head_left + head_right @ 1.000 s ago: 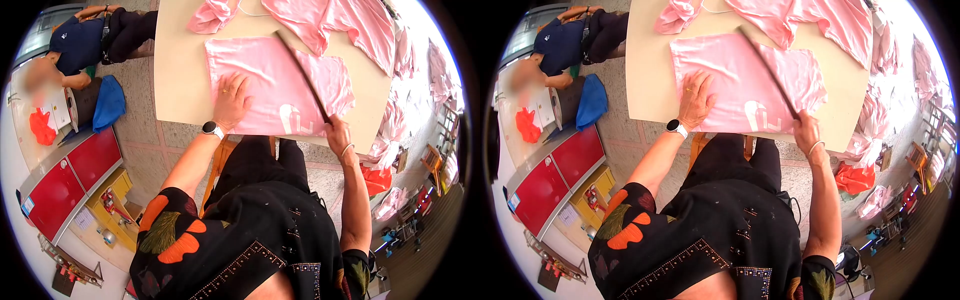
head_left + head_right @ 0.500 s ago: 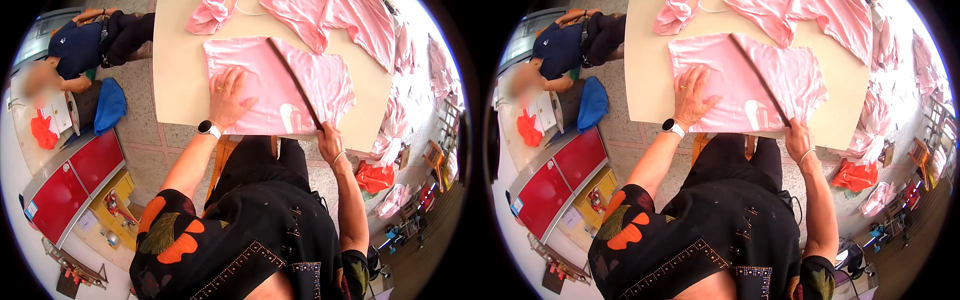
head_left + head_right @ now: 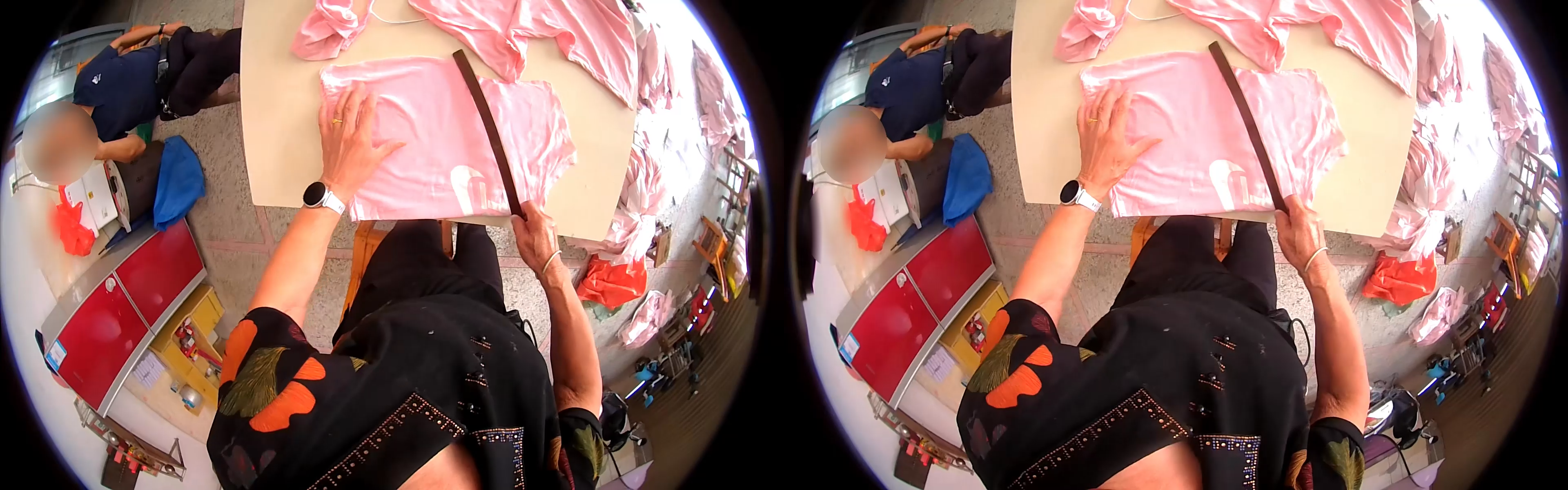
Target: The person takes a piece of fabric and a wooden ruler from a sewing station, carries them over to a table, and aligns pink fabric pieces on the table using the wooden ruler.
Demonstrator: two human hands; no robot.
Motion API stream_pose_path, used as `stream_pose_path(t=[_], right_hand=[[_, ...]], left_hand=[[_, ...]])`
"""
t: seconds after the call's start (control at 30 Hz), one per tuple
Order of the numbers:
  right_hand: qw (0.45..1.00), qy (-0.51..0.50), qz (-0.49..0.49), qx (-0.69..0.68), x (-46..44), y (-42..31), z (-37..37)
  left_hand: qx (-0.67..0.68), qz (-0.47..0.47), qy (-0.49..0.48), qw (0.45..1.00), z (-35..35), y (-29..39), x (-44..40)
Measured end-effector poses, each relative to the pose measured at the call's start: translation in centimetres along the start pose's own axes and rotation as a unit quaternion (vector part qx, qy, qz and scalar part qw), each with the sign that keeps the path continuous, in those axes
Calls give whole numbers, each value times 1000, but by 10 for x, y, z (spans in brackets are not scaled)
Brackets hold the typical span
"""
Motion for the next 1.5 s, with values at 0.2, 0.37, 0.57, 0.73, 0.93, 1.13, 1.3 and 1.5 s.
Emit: stream_pose_path(t=[0.2, 0.37, 0.57, 0.73, 0.93, 1.13, 1.3, 1.5], right_hand=[[999, -1, -21, -25, 9, 17, -16], [995, 29, 1, -95, 24, 10, -6], [985, -17, -72, -155, 41, 36, -37], [960, 41, -146, -237, 56, 92, -28], [905, -27, -177, -386, 77, 81, -50], [904, -54, -204, -371, 84, 116, -62], [893, -83, -196, -396, 88, 125, -62], [894, -122, -175, -395, 91, 122, -63]], left_hand=[[40, 7, -45, 998, 0, 5, -8], [20, -1, -53, 998, 3, 17, -8], [39, -107, -104, 988, -35, 60, 14], [23, -99, -110, 989, -32, 65, 15], [127, -177, -112, 970, -34, 128, 24], [96, -239, -199, 946, -69, 179, 47], [117, -238, -186, 946, -58, 191, 46], [138, -246, -158, 946, -59, 227, 57]])
Point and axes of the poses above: each hand's wrist, its own x-axis away from the middle knuckle, its own z-axis out of the back of the hand, y = z × x, the point moved 8 cm from there along -x, towards the middle knuckle, and after that the axes turned 1 degree about -z, right-handed, at the moved point
